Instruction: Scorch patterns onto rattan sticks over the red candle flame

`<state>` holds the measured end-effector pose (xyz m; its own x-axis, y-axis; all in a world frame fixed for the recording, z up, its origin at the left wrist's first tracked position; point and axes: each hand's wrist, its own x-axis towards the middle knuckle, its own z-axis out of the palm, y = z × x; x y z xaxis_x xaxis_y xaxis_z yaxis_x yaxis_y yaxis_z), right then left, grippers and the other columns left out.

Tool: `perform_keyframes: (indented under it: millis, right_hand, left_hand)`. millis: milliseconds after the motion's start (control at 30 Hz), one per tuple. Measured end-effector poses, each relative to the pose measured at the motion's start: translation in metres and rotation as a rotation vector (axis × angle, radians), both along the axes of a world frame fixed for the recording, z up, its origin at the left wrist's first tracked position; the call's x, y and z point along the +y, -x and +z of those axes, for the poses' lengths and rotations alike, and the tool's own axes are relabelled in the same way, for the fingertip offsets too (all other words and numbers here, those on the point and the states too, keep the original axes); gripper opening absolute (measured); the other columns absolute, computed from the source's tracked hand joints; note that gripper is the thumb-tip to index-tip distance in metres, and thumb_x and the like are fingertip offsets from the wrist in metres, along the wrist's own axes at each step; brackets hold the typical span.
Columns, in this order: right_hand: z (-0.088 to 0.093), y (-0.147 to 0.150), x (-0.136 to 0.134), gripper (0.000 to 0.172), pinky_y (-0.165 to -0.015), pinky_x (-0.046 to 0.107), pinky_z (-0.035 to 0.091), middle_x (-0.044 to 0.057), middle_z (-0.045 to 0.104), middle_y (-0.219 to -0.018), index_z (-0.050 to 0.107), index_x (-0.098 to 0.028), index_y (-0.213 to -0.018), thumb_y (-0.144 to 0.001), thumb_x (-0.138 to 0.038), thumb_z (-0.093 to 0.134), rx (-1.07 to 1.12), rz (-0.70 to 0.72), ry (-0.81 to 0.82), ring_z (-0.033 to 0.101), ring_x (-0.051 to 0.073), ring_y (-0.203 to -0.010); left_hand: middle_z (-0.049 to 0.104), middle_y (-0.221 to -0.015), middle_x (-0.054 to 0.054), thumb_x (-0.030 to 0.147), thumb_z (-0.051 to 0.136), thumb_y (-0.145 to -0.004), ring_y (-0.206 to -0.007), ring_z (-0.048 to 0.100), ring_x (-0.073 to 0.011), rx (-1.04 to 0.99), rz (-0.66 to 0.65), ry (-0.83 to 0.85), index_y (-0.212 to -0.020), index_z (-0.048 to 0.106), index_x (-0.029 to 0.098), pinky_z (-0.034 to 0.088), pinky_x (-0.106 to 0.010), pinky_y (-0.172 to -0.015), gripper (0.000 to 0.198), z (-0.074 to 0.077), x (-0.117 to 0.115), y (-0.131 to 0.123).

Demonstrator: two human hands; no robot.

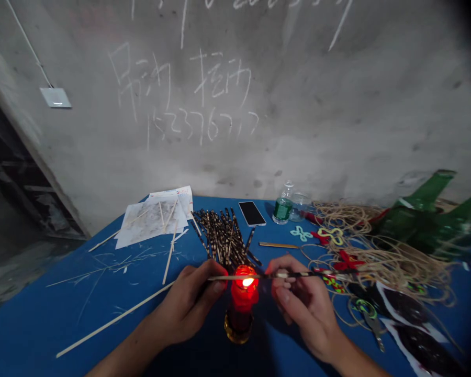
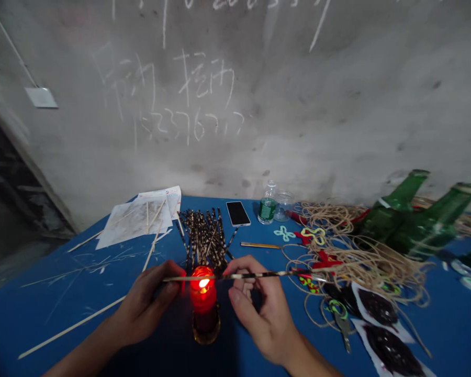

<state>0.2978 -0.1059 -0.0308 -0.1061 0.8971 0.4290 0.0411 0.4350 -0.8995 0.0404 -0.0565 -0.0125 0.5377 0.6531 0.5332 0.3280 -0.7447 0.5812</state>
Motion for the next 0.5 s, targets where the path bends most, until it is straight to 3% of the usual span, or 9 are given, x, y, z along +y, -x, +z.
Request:
perform_keyframes:
  millis: [133,300,500]
  right_hand:
    - [-0.001,0.004,-0.004,0.031,-0.042,0.021,0.027,-0.005,0.05,-0.068,0.067,-0.024,-0.112,-0.099,-0.051,0.072,0.149,-0.039,0.007,0.039,0.01,-0.049]
    - [0.014,0.015,-0.008,0.037,-0.039,0.018,0.024,-0.007,0.049,-0.054,0.069,-0.021,-0.099,-0.094,-0.058,0.077,0.235,-0.171,0.166,0.036,0.007,-0.039]
    - [0.01,0.009,-0.003,0.036,-0.034,0.018,0.026,-0.006,0.049,-0.047,0.072,-0.019,-0.097,-0.097,-0.055,0.074,0.195,-0.192,0.084,0.038,0.008,-0.034]
  left_hand:
    - [0.063,-0.071,0.004,0.031,0.047,-0.11,-0.061,0.058,-0.0125,-0.011,-0.019,0.007,-0.098,0.061,0.023,0.041,-0.024,-0.061,0.02,-0.005,0.001,0.002]
    - [0.065,-0.074,0.003,0.031,0.049,-0.11,-0.063,0.06,-0.0123,-0.023,-0.028,-0.009,-0.099,0.061,0.023,0.042,-0.024,-0.062,0.018,-0.004,0.0,0.001]
    - [0.065,-0.07,0.003,0.035,0.049,-0.11,-0.058,0.06,-0.0123,-0.067,-0.022,-0.003,-0.104,0.062,0.023,0.041,-0.024,-0.057,0.019,-0.003,0.0,0.003]
